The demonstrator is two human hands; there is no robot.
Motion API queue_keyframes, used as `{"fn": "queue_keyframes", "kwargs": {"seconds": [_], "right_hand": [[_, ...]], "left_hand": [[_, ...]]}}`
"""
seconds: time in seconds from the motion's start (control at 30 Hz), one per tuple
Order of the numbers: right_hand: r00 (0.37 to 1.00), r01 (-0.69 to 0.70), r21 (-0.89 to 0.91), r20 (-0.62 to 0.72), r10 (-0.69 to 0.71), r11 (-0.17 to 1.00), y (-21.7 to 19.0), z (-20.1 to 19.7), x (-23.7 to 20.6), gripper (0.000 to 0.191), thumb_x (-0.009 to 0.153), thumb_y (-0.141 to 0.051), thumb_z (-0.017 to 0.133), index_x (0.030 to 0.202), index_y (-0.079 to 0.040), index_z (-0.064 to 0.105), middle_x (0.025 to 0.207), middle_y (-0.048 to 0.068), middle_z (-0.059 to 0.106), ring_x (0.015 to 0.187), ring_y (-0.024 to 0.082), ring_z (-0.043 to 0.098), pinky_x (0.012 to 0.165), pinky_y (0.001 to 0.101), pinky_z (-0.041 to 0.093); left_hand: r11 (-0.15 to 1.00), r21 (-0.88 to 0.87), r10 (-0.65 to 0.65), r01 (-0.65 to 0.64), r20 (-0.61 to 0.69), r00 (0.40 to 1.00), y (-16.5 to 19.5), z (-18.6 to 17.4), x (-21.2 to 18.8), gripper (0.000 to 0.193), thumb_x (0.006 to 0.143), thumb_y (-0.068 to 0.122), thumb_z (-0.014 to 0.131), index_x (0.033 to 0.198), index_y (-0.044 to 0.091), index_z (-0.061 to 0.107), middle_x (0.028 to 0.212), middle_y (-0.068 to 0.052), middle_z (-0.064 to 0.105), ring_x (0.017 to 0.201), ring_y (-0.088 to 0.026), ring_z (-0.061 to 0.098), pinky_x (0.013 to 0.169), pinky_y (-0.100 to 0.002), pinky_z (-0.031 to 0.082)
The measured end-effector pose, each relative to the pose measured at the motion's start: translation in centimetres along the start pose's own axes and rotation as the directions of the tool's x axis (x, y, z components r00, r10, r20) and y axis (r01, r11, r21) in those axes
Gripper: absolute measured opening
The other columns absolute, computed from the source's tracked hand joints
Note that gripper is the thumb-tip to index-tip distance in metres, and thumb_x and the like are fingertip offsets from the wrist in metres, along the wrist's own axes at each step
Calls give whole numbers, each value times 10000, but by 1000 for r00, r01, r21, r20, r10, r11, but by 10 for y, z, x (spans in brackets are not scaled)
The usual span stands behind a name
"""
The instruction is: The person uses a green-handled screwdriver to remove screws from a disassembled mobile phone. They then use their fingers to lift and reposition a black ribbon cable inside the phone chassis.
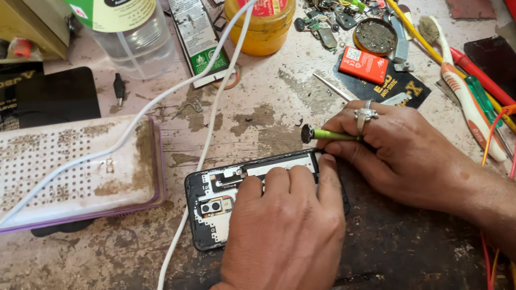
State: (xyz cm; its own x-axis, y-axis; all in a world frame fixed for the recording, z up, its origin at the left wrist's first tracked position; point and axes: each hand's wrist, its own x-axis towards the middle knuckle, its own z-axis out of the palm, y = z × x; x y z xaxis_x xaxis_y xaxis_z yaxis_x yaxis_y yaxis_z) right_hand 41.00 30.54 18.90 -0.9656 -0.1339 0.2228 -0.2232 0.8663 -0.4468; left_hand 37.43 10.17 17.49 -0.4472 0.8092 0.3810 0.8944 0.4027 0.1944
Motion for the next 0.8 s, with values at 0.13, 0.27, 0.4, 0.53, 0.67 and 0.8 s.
{"fn": "queue_keyframes", "kwargs": {"seconds": [0.13,0.27,0.4,0.53,0.67,0.8], "right_hand": [[1000,2,-20,-7,-2,1000,-1,3,1,129,920,-94,685,1031,-36,715,902,122,745,812,296,745,682,405,569],[1000,18,-46,-20,-19,999,-1,3,0,141,907,-110,715,1024,-32,725,929,126,744,830,280,754,705,385,587],[999,40,-43,-15,-40,998,0,0,0,149,894,-104,726,1027,-37,731,950,120,749,854,282,755,720,373,589],[1000,31,-22,1,-31,999,0,-1,1,156,888,-106,729,1032,-46,741,935,106,763,846,258,768,718,360,594],[1000,-25,-2,17,25,1000,1,-2,1,154,887,-112,732,1027,-53,755,908,98,775,817,234,778,687,347,597],[999,-28,13,19,28,1000,4,-3,0,153,892,-109,727,1030,-51,752,902,96,774,815,221,782,684,341,598]], "left_hand": [[1000,-21,17,-17,40,999,-2,0,-1,489,768,185,639,1188,-60,691,781,-88,661,759,-243,648,632,-396,489],[1000,-20,21,-21,33,999,-2,0,-1,461,766,178,648,1160,-58,695,788,-92,665,773,-246,654,660,-400,502],[999,-27,34,-32,57,998,-2,-2,-1,459,769,171,655,1157,-72,690,782,-92,666,775,-242,659,666,-398,507],[1000,-3,25,-24,43,999,-2,-2,0,478,764,170,659,1174,-75,685,781,-95,668,762,-242,660,648,-396,509],[999,-23,35,-34,57,998,-3,-2,1,502,752,171,663,1181,-89,676,783,-96,665,772,-241,659,637,-395,507],[999,-36,42,-40,70,997,-4,-3,2,531,742,177,668,1194,-101,666,784,-98,662,774,-247,657,633,-398,505]]}}
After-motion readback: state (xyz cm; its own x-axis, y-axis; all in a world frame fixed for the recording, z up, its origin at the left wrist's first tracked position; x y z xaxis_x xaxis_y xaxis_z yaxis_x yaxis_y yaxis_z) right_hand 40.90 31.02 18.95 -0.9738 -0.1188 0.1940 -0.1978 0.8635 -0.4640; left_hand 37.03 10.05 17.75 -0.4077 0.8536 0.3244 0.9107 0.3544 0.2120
